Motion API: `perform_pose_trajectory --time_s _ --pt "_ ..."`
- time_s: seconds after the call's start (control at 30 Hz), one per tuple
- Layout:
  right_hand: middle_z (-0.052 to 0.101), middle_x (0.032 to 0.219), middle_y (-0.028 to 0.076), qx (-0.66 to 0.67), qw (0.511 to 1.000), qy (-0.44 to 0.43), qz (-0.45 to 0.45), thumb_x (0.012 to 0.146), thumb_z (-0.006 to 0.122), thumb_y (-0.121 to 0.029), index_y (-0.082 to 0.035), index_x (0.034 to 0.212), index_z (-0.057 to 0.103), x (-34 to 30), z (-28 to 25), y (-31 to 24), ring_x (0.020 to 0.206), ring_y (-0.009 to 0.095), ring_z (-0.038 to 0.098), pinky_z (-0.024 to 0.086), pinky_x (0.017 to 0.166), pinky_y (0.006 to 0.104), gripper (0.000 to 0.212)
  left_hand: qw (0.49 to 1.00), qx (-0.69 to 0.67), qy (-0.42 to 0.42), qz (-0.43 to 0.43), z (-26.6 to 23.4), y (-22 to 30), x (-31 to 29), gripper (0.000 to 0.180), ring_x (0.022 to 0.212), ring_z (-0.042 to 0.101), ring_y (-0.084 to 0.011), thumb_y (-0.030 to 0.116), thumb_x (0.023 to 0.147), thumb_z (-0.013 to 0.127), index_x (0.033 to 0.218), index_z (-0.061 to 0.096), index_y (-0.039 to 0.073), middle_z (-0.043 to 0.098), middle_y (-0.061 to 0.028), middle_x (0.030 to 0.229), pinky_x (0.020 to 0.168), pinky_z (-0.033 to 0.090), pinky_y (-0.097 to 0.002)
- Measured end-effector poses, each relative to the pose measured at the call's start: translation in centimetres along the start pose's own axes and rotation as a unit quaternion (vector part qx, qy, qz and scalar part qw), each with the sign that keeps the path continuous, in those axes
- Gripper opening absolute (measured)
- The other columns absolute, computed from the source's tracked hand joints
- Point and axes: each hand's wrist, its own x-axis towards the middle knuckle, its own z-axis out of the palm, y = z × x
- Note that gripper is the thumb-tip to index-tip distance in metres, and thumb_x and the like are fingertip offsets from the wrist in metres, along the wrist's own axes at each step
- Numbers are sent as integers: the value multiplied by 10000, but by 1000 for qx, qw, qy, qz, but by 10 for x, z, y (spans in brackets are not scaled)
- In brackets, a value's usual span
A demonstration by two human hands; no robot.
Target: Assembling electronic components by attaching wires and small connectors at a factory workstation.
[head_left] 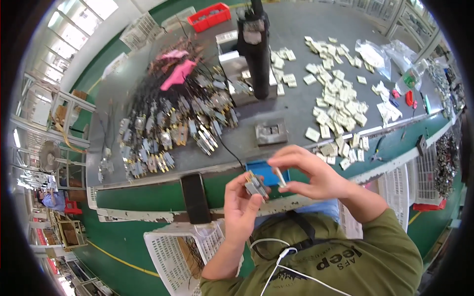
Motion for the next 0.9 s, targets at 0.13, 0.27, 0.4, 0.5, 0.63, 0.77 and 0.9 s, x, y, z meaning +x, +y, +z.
perform_pose_trajectory --time_s 0.13,0.27,0.4,0.5,0.63,0.77,0.9 --pt "485 1243 136 155 985 -15 78 795 671 67 -14 1284 506 6 9 6 1169 255 533 465 1000 379 523 999 34 9 21 1 -1 4 489 1079 549 -182 67 893 639 1310 389 10 531 -110 1216 943 437 -325" --pt "516 1245 144 87 996 -13 23 775 705 33 -30 1239 545 6 11 13 1147 268 557 492 961 381 495 998 55 8 37 -1 1 3 529 1093 542 -171 25 851 682 1302 405 12 532 -100 1208 954 432 -323" --pt "590 1189 141 -19 999 -10 -27 731 749 -16 -52 1182 591 10 10 12 1109 283 582 507 906 379 479 996 75 12 36 -1 0 0 554 1078 556 -167 24 828 710 1301 421 5 547 -92 1185 938 447 -319" --pt "608 1170 135 -50 998 -4 -41 713 759 -29 -56 1179 597 10 11 10 1076 291 598 503 889 380 494 996 85 13 40 -1 0 -2 568 1061 566 -163 30 826 714 1311 421 4 549 -91 1179 925 457 -312" --pt "603 1174 140 -62 997 -16 -48 708 758 -20 -53 1180 596 8 13 12 1072 295 600 503 890 381 501 990 120 4 77 0 0 0 563 1044 574 -156 34 824 717 1312 437 1 544 -90 1187 913 464 -298" --pt "598 1176 133 -95 993 -14 -67 697 755 -6 -62 1190 593 8 13 12 1071 290 600 517 877 378 522 990 118 2 74 -1 -3 0 557 1049 572 -155 33 823 718 1309 449 -1 537 -91 1199 916 463 -296" --pt "597 1180 113 -119 989 -12 -87 676 751 12 -79 1207 587 9 14 11 1054 283 605 529 865 377 563 989 120 -1 83 -3 -5 1 559 1051 573 -154 11 815 717 1308 452 -1 533 -93 1203 910 472 -295"
